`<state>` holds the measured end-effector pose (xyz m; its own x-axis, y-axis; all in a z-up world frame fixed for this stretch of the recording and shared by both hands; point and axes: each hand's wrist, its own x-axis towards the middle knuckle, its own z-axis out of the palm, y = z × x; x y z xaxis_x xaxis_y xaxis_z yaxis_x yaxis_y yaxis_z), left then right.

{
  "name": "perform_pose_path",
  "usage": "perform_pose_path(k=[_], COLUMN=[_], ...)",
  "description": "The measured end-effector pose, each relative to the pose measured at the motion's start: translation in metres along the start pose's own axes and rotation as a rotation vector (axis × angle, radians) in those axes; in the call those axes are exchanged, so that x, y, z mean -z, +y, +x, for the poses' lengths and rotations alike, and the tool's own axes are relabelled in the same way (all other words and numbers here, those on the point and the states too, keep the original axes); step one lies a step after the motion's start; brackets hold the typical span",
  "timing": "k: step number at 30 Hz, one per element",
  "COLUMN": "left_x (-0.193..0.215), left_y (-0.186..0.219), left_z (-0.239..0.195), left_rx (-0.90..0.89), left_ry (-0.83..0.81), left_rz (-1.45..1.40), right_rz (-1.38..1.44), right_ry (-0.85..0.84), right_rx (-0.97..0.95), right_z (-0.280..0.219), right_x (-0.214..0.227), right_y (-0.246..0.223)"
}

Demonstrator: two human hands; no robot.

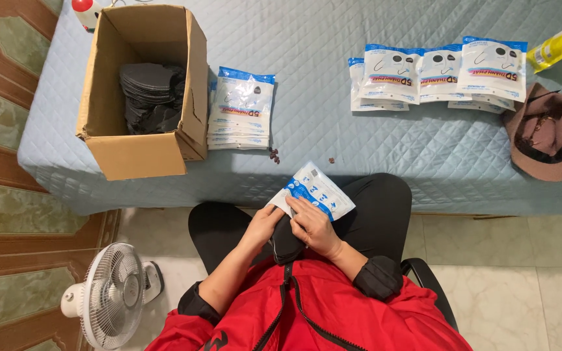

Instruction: The person sits on the floor and handles black face masks, folding them and placing them into small plastic packaging. They also handle a cardboard box filled with masks and a stack of empty packaging bags.

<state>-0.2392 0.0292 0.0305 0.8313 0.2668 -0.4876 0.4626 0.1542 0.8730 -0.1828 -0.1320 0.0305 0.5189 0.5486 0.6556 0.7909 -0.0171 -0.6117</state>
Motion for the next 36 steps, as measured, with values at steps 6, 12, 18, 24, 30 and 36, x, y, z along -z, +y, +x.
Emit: perform_pose_path(k=[6,12,18,24,30,36], left_x=[0.003,-0.013,-0.013,-0.026,-0.023,-0.031], left_y=[-0.053,0.050,0.016,0.069,0.056,0.019], left_z=[0.011,-0.082,-0.056,-0.087,-0.087,-0.042], left_rx=[0.130,0.077,0.152,0.093,0.133,0.081], left_ry=[-0.066,-0.080,0.092,-0.053,-0.053,0.053], left_rz=[-0.392,-0.519,-0.661,-0.922,-0.765,-0.703], right_rz=[-0.034,0.026,0.103,0.066,0.137,0.195], right_ry=[0.040,0.034,0.001,0.052,0.019,-0.054], right_rx=[-0.053,-0.110,-0.088,-0.168,-0.164,-0.066], right_z=[-0.002,-0.007,-0.008,0.000,-0.004,-0.001], right_x=[0.000,0.002,-0.008,0.003,0.002,-0.010], right_y=[0.007,0.011,-0.002,-0.005,-0.006,-0.018])
